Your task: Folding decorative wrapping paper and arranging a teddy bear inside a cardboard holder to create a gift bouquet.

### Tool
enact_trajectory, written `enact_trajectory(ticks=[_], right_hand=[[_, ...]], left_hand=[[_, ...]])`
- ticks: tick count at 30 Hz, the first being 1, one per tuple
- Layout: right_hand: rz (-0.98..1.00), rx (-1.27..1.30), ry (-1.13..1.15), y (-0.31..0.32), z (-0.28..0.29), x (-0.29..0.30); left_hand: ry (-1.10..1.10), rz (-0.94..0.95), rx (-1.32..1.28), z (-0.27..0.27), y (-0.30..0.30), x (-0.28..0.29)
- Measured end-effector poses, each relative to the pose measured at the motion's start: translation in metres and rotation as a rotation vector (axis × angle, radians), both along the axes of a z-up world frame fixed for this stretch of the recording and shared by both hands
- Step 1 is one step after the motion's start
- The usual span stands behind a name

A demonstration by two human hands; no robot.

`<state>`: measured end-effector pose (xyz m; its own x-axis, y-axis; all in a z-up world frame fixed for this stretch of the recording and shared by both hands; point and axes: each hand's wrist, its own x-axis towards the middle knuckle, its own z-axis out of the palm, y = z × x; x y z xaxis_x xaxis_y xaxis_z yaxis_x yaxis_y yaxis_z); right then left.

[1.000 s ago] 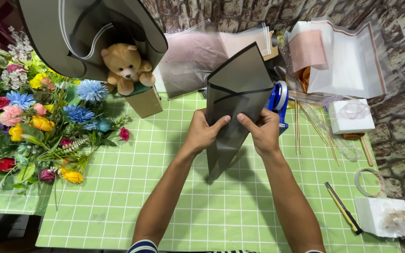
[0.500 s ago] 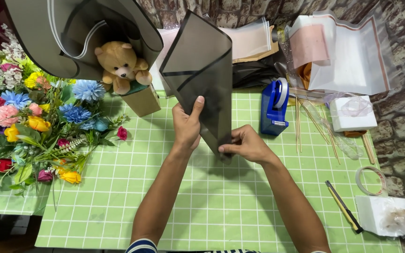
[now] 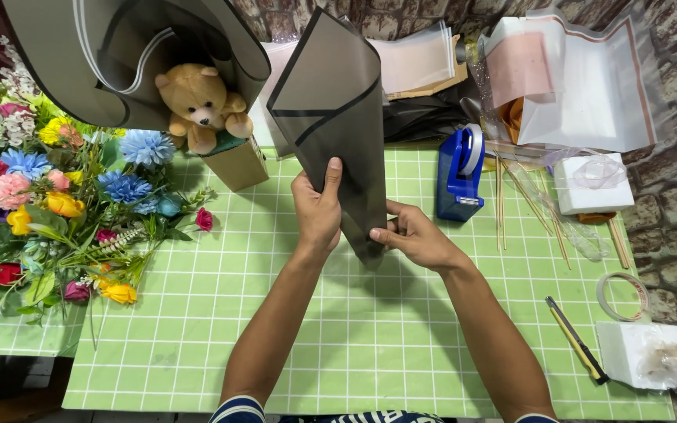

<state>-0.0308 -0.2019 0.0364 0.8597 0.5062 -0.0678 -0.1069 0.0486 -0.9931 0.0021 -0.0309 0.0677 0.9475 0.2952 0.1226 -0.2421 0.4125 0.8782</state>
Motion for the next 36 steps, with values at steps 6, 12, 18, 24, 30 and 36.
enact_trajectory(ticks=[6,12,18,24,30,36], right_hand=[[-0.198,-0.149,-0.056,-0.005,0.001,0.006],[-0.201,-0.216,0.132,-0.020,-0.037,-0.010],[-0.257,-0.604,-0.159,0.011,0.000,-0.039],[-0.246,-1.013,-0.567,0.000,-0.011,-0.018],[0.024,-0.983,-0.743,0.009,-0.012,0.044],[0.170,-1.155,-0.632,0.009,-0.031,0.087]], left_hand=[[0.070,-0.057,0.132,0.001,0.000,-0.007],[0.233,-0.299,0.513,-0.062,0.031,-0.018],[0.262,-0.296,0.907,-0.033,0.024,-0.054],[-0.309,-0.228,1.673,-0.077,0.059,-0.040],[-0.265,-0.242,1.838,-0.098,0.063,-0.048],[-0.156,-0.170,1.870,-0.097,0.057,-0.052]])
